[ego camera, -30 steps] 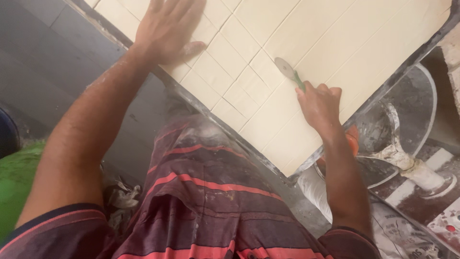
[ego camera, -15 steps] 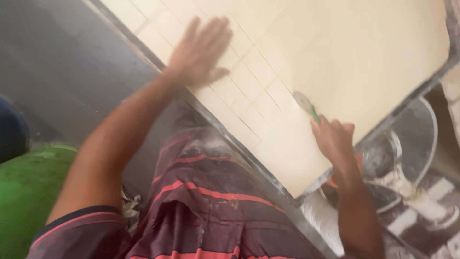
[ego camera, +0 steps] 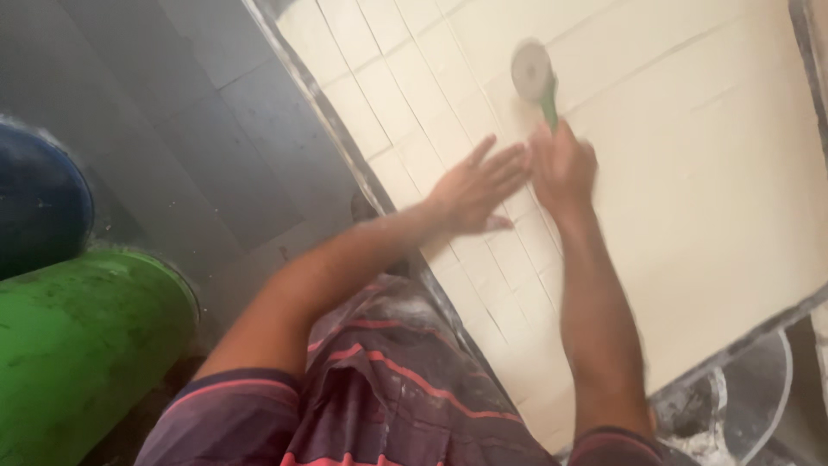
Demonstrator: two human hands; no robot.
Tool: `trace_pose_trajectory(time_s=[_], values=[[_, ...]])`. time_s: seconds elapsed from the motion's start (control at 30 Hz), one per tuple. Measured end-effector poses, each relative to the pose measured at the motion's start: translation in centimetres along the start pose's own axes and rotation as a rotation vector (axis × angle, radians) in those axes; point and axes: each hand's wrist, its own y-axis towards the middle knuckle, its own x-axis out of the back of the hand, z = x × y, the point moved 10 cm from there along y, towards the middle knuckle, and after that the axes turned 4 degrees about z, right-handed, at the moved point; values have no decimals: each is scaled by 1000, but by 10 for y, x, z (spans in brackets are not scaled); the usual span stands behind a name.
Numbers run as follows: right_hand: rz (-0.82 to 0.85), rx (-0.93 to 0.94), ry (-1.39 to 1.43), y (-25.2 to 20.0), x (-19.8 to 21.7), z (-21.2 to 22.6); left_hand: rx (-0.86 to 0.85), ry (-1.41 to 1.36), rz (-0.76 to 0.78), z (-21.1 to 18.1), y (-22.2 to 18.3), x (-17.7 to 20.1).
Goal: The person uses a roller cutter to cut a large sheet of dough into numerous small square pieces on a counter by hand.
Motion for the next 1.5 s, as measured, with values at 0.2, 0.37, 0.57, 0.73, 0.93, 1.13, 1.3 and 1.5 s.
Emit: trace_pose_trajectory(time_s=[0.2,0.37,0.57,0.73,0.93,1.13,1.3,1.5], values=[[37,-59,57,155,-60,23,-22,-15,-11,6,-1,-3],[80,-62,27,213,-86,36,-39,-4,-25,8,0,-5],[28,79,-349,244,-99,31,-44,-20,-25,9,0,-8],[134,146,-509,201,-78,20,-23,-76,-82,12,-2,1],[238,64,-613,101,-38,-5,-5,-96,-40,8,-4,4],[267,15,-640,10,-6,-38,37,-30,57,4,-2,6],[275,-65,-629,-50,14,-67,31,13,33,-1,1,8],[312,-153,-639,-119,36,-91,36,9,-7,-4,-2,5]])
